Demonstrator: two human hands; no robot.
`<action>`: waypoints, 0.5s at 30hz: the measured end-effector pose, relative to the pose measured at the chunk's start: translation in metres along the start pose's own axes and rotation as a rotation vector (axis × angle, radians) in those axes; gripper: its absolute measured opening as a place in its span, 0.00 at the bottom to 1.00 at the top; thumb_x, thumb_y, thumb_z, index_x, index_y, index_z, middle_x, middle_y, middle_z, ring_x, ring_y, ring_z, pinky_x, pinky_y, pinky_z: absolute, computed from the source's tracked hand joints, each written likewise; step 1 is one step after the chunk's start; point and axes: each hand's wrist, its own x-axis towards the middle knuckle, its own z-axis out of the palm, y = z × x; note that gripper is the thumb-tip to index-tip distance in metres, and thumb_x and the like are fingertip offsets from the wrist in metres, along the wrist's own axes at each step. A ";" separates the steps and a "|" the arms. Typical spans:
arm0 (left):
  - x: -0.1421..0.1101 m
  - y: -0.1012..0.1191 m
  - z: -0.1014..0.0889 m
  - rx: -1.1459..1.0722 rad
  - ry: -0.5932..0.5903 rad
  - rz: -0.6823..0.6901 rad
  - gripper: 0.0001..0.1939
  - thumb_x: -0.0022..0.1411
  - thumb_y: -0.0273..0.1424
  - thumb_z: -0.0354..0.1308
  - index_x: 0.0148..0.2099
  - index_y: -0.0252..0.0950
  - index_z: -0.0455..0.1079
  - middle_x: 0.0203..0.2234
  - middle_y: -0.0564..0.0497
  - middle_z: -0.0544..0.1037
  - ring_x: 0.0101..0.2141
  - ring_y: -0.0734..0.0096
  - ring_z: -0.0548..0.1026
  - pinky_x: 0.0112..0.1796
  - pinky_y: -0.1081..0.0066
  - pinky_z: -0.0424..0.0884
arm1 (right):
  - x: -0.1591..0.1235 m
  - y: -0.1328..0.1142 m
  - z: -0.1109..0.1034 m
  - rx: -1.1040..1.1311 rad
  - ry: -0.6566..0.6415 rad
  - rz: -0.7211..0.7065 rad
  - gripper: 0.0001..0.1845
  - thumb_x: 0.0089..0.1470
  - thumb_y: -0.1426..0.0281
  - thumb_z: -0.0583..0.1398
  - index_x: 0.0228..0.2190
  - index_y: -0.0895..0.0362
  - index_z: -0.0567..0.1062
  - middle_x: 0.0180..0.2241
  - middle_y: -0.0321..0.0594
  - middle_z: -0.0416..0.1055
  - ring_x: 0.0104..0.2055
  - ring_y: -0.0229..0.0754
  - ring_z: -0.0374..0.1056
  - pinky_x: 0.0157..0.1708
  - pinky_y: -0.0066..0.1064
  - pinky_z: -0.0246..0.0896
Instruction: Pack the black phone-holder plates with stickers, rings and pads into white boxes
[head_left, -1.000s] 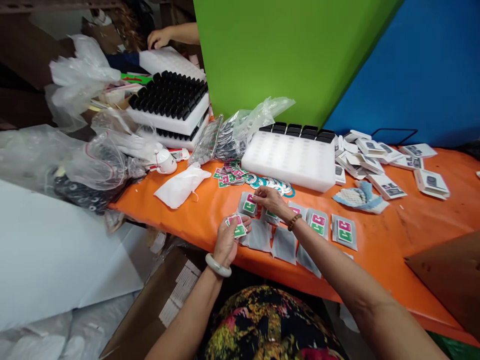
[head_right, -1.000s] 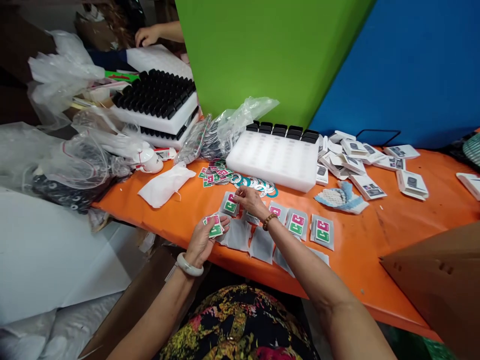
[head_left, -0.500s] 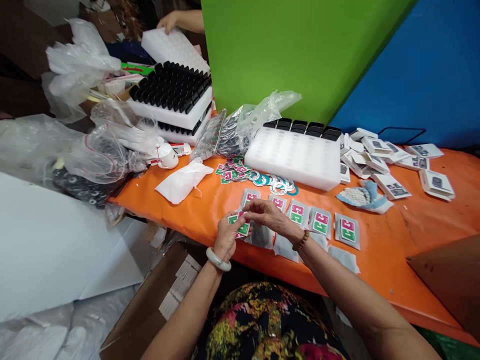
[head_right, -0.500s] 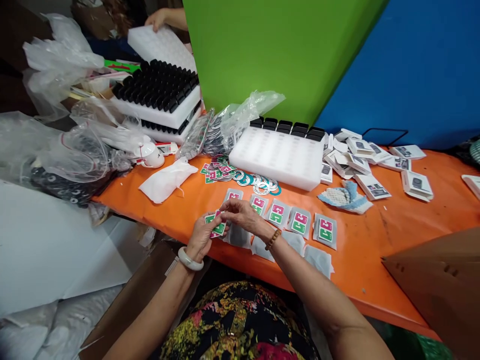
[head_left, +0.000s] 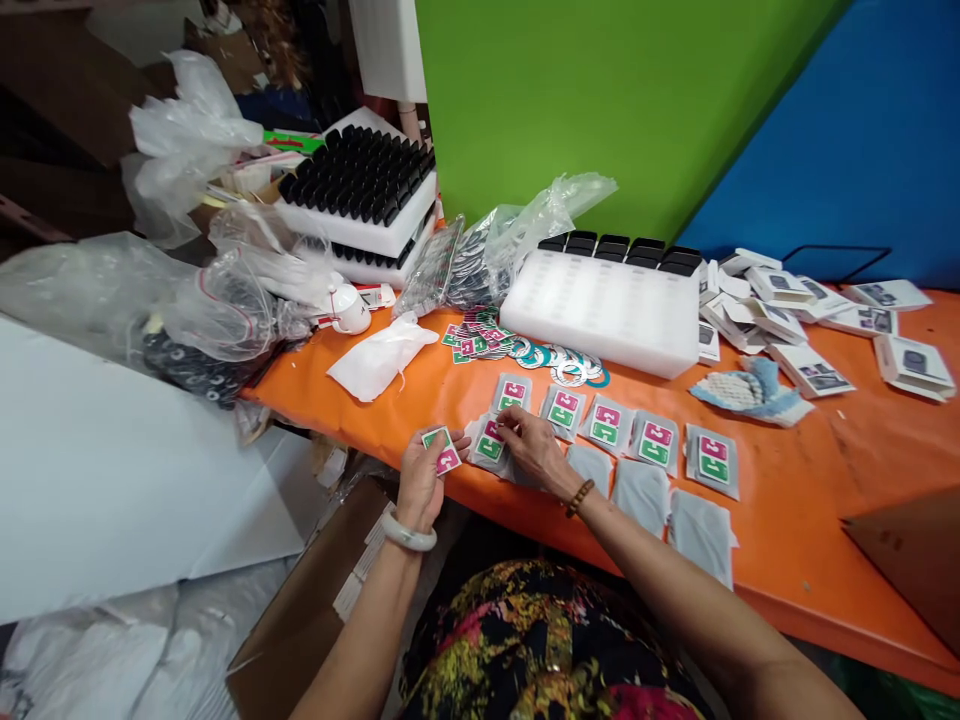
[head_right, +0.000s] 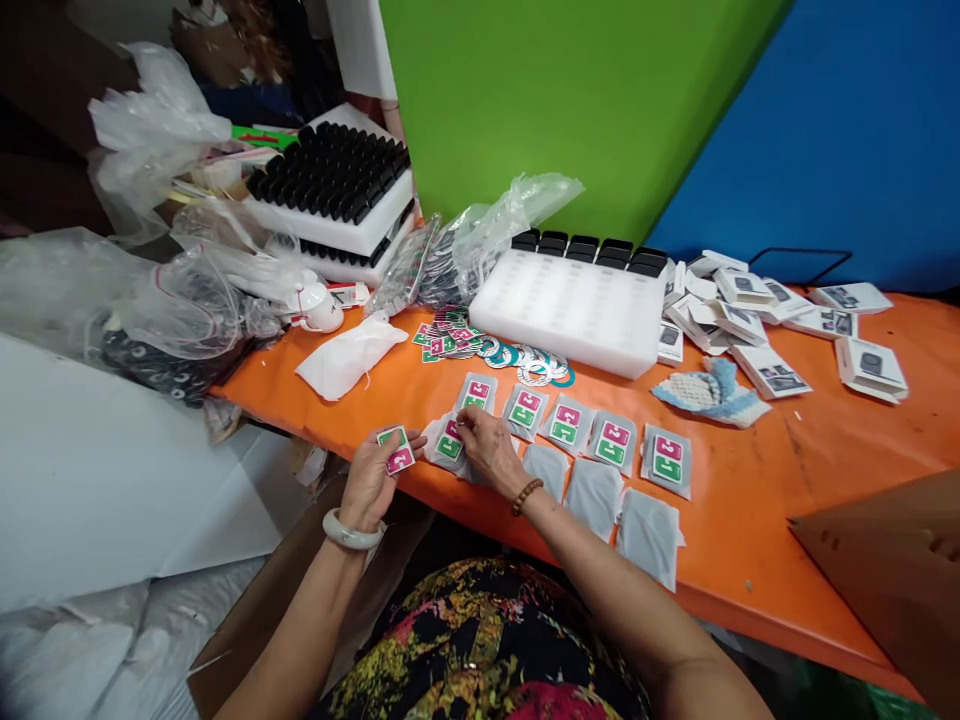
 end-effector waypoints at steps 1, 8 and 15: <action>-0.001 0.000 0.000 -0.007 -0.011 -0.007 0.22 0.42 0.34 0.70 0.37 0.34 0.63 0.26 0.47 0.80 0.30 0.60 0.80 0.34 0.63 0.75 | -0.001 -0.002 0.000 -0.025 0.011 -0.011 0.04 0.52 0.71 0.55 0.30 0.56 0.70 0.29 0.40 0.71 0.33 0.43 0.66 0.35 0.34 0.59; -0.014 -0.009 0.016 -0.057 -0.128 -0.086 0.19 0.45 0.37 0.70 0.35 0.32 0.69 0.29 0.46 0.80 0.35 0.60 0.80 0.40 0.63 0.74 | -0.017 -0.019 -0.014 0.003 0.073 -0.033 0.08 0.55 0.65 0.56 0.34 0.56 0.71 0.34 0.42 0.71 0.32 0.42 0.66 0.33 0.33 0.61; -0.029 -0.025 0.037 -0.059 -0.291 -0.154 0.17 0.47 0.36 0.69 0.36 0.31 0.73 0.30 0.47 0.80 0.36 0.65 0.78 0.39 0.70 0.73 | -0.037 -0.035 -0.028 0.679 -0.222 0.276 0.16 0.44 0.63 0.64 0.34 0.55 0.68 0.19 0.27 0.63 0.18 0.31 0.55 0.18 0.24 0.49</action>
